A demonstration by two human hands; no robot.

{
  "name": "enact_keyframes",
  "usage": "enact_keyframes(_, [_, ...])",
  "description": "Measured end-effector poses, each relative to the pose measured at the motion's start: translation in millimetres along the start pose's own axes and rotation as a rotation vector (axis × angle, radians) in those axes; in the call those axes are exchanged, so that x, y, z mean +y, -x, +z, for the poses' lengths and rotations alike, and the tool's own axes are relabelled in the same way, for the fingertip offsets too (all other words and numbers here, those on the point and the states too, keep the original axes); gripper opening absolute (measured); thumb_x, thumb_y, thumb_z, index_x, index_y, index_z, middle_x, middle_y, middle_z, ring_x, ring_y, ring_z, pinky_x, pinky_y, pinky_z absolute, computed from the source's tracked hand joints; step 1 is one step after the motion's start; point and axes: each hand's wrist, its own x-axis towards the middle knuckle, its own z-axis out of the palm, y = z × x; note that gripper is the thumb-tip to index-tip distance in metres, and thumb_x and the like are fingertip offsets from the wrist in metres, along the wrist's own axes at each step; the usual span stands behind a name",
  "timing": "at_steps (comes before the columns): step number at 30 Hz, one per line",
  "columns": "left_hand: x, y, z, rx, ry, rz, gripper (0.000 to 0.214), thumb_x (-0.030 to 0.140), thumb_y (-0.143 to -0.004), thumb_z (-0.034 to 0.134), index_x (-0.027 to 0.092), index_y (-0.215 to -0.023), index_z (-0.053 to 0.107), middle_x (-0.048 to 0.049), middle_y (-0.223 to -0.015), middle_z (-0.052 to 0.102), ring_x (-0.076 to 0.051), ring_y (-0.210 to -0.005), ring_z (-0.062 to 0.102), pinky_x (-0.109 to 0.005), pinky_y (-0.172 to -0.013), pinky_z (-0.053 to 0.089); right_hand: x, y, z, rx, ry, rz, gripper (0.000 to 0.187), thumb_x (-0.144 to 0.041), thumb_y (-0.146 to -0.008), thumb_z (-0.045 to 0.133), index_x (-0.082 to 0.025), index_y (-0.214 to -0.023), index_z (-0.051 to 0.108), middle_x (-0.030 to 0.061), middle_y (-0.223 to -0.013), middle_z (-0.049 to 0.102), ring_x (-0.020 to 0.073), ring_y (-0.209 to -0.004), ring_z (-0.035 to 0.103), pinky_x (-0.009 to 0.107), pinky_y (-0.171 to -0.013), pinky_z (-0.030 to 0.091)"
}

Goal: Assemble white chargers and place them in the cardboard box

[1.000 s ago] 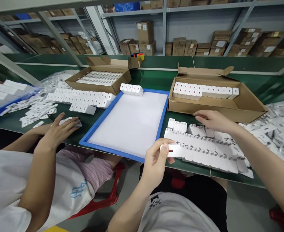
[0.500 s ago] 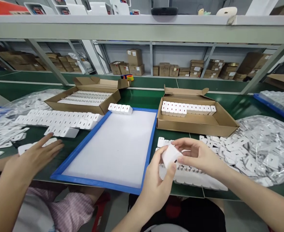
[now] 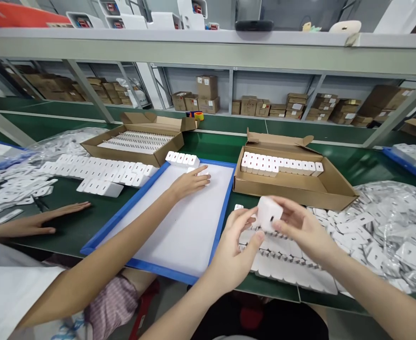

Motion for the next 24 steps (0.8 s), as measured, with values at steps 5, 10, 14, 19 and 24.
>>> enact_keyframes(5, [5, 19, -15.5, 0.055, -0.172, -0.075, 0.038, 0.042, -0.097, 0.052, 0.034, -0.134, 0.056, -0.0068, -0.148, 0.038, -0.028, -0.143, 0.035, -0.045, -0.121, 0.030, -6, -82, -88, 0.361, 0.274, 0.065, 0.048, -0.034, -0.088, 0.070, -0.023, -0.132, 0.054, 0.0102, -0.136, 0.060, 0.0222, -0.120, 0.061, 0.038, -0.108, 0.047])
enact_keyframes(10, [-8, 25, -32.6, 0.112, -0.245, -0.069, 0.034, 0.043, -0.096, 0.052, 0.033, -0.127, 0.061, -0.0073, -0.144, 0.045, -0.030, -0.139, 0.042, -0.048, -0.115, 0.038, 18, -150, -140, 0.296, 0.322, 0.385, 0.029, -0.029, -0.091, 0.068, -0.010, -0.112, 0.062, 0.0098, -0.105, 0.069, 0.0183, -0.088, 0.069, 0.035, -0.080, 0.059])
enact_keyframes(14, [-15, -32, -72.4, 0.066, -0.249, 0.017, 0.023, 0.047, -0.090, 0.059, 0.031, -0.102, 0.072, -0.0059, -0.108, 0.064, -0.032, -0.120, 0.060, -0.051, -0.103, 0.052, 37, -169, -150, 0.235, 0.369, 0.530, 0.022, -0.031, -0.097, 0.060, -0.015, -0.111, 0.063, 0.0071, -0.108, 0.067, 0.0157, -0.089, 0.066, 0.033, -0.077, 0.059])
enact_keyframes(19, [-15, -120, -117.5, 0.069, -0.240, 0.052, 0.038, 0.049, -0.091, 0.060, 0.026, -0.121, 0.063, -0.0069, -0.102, 0.066, -0.028, -0.109, 0.063, -0.057, -0.100, 0.051, 51, -195, -158, 0.194, 0.387, 0.565, 0.026, -0.031, -0.096, 0.061, -0.015, -0.117, 0.061, 0.0077, -0.112, 0.065, 0.0173, -0.092, 0.066, 0.035, -0.078, 0.059])
enact_keyframes(24, [-18, -143, -121.4, 0.086, -0.230, 0.025, 0.039, 0.047, -0.091, 0.060, 0.033, -0.128, 0.060, -0.0093, -0.113, 0.066, -0.026, -0.106, 0.062, -0.048, -0.089, 0.057, 60, -211, -153, 0.193, 0.459, 0.508, 0.027, -0.033, -0.096, 0.061, -0.014, -0.115, 0.062, 0.0076, -0.109, 0.065, 0.0167, -0.090, 0.066, 0.034, -0.076, 0.059])
